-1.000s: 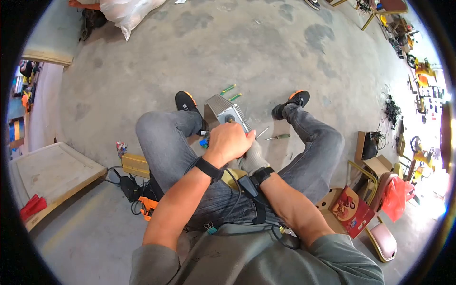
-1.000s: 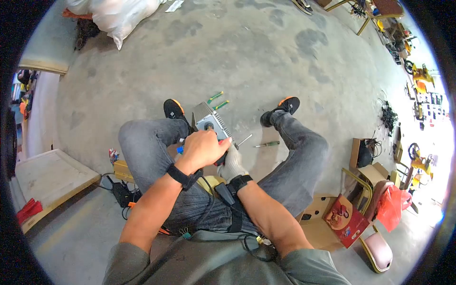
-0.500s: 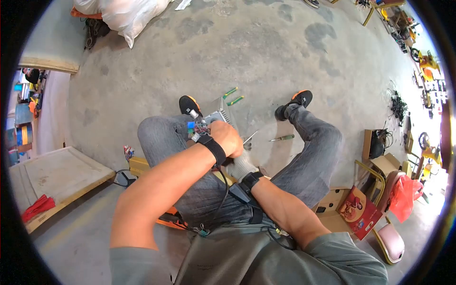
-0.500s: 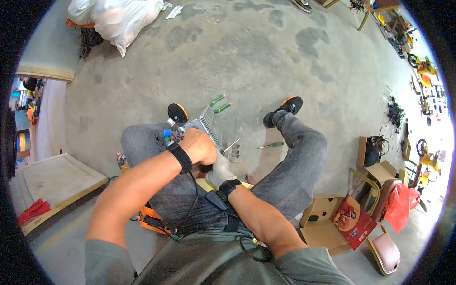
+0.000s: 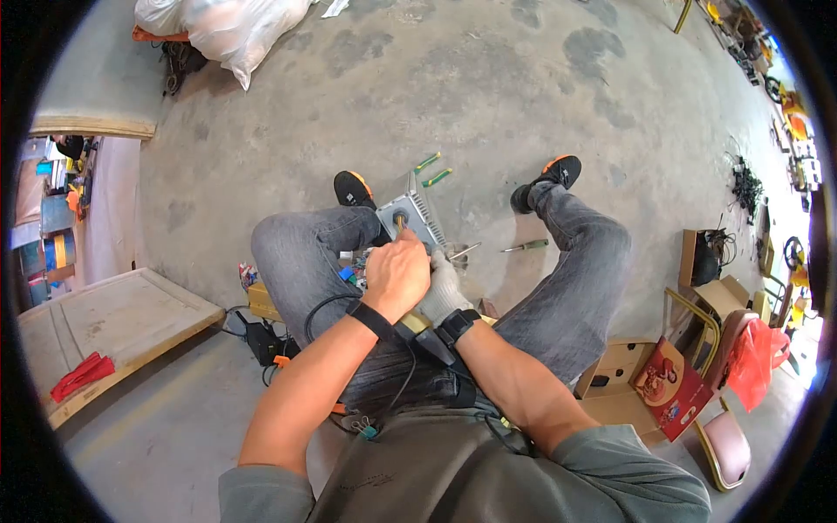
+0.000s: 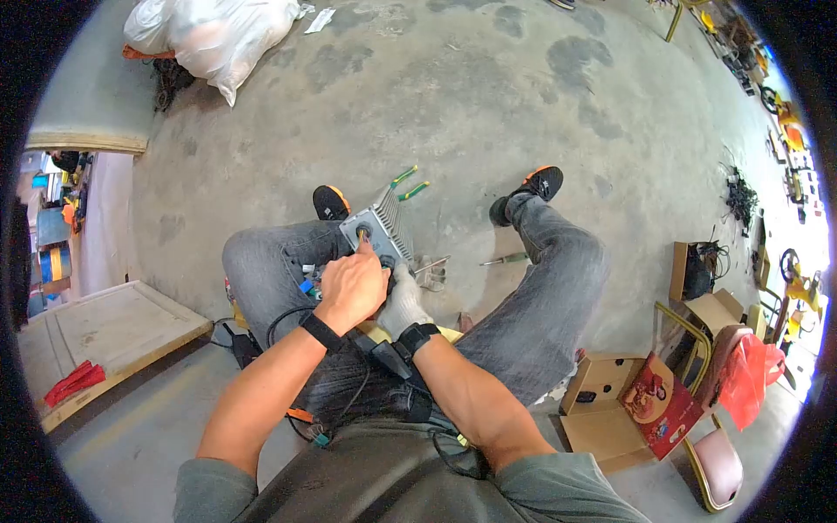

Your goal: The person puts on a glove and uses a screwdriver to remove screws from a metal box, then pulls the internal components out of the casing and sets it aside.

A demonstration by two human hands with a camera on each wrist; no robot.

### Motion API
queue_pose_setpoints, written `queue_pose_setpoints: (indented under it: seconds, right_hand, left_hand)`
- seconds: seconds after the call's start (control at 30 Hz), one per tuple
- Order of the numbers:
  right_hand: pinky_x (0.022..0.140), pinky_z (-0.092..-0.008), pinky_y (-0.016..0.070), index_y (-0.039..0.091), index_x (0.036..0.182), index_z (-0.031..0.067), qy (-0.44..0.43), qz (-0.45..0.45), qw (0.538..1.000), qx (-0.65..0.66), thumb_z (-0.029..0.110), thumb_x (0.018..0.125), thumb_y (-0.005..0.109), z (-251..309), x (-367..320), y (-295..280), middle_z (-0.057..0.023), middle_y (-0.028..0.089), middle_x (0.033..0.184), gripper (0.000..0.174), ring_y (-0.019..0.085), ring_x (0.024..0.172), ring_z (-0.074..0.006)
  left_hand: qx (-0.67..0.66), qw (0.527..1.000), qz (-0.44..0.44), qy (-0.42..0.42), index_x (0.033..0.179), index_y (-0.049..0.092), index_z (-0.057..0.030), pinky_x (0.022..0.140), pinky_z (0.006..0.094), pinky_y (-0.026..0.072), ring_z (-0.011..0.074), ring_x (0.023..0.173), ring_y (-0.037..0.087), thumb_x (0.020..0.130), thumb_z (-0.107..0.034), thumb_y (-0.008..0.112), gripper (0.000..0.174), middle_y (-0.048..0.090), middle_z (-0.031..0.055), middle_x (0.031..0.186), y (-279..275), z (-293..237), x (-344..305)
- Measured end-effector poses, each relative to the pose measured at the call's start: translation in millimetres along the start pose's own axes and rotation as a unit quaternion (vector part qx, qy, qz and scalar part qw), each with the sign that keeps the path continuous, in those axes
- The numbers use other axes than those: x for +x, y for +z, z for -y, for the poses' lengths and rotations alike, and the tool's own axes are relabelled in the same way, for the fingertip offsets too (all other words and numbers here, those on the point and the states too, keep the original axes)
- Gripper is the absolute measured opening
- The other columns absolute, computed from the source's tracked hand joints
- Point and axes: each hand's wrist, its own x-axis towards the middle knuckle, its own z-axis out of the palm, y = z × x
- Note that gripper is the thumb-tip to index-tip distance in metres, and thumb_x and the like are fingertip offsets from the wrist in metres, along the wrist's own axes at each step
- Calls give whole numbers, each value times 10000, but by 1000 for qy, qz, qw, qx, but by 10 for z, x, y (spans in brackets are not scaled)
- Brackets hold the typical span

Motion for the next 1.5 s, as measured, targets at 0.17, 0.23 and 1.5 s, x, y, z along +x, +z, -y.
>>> queue_pose_setpoints:
  seconds: [0.17,0.23,1.5]
  right_hand:
    - [992,-496,484,573,1257,104,-49,52,997,39,536,1047,332,-24,272,-227,-148,651,1207,537,611,1115,-335]
    - [986,-490,487,574,1255,104,-40,62,997,35,529,1050,328,24,213,-213,-147,652,1197,532,612,1104,-335]
    - [877,-425,525,675,1164,81,-428,-81,541,-719,380,806,693,1175,-133,519,-201,688,1031,467,666,992,-367]
  left_hand:
    - [15,999,-24,-18,1031,582,88,639,451,561,342,730,724,859,-167,651,316,701,210,837,189,-7,33]
    - [-3,999,-47,-24,1058,565,87,652,448,561,342,763,722,872,-229,660,378,696,225,863,161,-54,-13]
    - [145,974,34,171,893,666,-35,702,402,508,290,750,711,781,-90,624,132,706,146,768,133,-14,178]
